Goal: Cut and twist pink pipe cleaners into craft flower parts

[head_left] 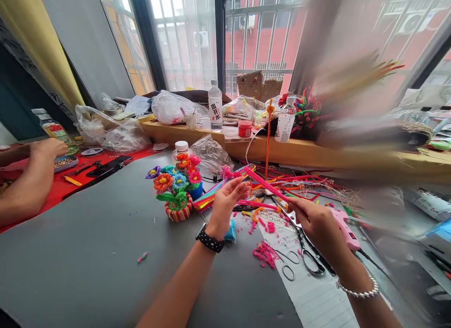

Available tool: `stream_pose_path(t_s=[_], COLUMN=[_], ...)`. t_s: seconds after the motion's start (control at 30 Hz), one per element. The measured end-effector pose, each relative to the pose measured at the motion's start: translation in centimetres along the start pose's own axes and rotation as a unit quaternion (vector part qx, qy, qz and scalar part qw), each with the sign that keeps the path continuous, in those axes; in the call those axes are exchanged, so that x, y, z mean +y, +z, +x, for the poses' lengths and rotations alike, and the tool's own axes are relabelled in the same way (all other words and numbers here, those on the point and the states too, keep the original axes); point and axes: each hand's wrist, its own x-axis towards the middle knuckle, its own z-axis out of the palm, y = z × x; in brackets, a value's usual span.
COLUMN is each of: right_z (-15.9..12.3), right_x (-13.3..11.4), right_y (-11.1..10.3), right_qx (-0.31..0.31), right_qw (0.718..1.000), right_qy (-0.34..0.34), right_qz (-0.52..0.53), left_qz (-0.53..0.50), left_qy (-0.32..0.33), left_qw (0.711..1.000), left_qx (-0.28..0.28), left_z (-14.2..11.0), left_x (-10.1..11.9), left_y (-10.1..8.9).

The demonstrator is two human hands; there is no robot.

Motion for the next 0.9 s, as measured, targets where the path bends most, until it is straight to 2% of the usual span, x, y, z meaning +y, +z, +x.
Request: stream_pose_path(t_s=[0.1, 0.2, 0.27, 0.37, 0.43, 0.53, 0.67, 0.8, 0.9], right_z=[0.0, -0.1, -0.2, 0.0, 0.2, 0.4, 0.4, 0.1, -0.1], right_x=[-0.8, -1.6, -1.9, -1.9, -1.8, -1.8, -2.2, -2.0, -1.5], right_y=[0.6, 1.4, 1.8, 1.6, 1.2, 0.7, 0.9, 1.3, 1.5], right_qx=[0.003, -0.038, -0.084, -0.126, -0.107, -0.069, -0.079, -0.059, -0.035], right_qw=[0.999, 0.997, 0.993, 0.982, 0.975, 0.95, 0.917, 0.912, 0.894], right_qy=[0.027, 0.029, 0.029, 0.057, 0.1, 0.157, 0.2, 0.229, 0.258], right_qz=[0.022, 0.052, 0.076, 0.125, 0.17, 0.261, 0.335, 0.335, 0.364], left_qz=[0.035, 0.093, 0.111, 0.111, 0.125, 0.179, 0.209, 0.22, 0.217], left_qy=[-0.045, -0.026, -0.018, -0.065, -0.103, -0.147, -0.152, -0.161, -0.179], left_qw=[0.995, 0.989, 0.988, 0.985, 0.978, 0.949, 0.92, 0.913, 0.91], left_qx=[-0.083, -0.111, -0.105, -0.111, -0.129, -0.212, -0.294, -0.302, -0.305], left_z=[-0.9, -1.6, -1.7, -1.5, -1.4, -1.7, -2.1, -2.2, -2.2], left_x=[-1.0, -1.7, -1.7, -1.0, -0.4, -0.2, -0.9, -1.2, -1.0], left_y=[1.2, 1.9, 1.9, 1.6, 1.3, 1.3, 1.6, 1.6, 1.3])
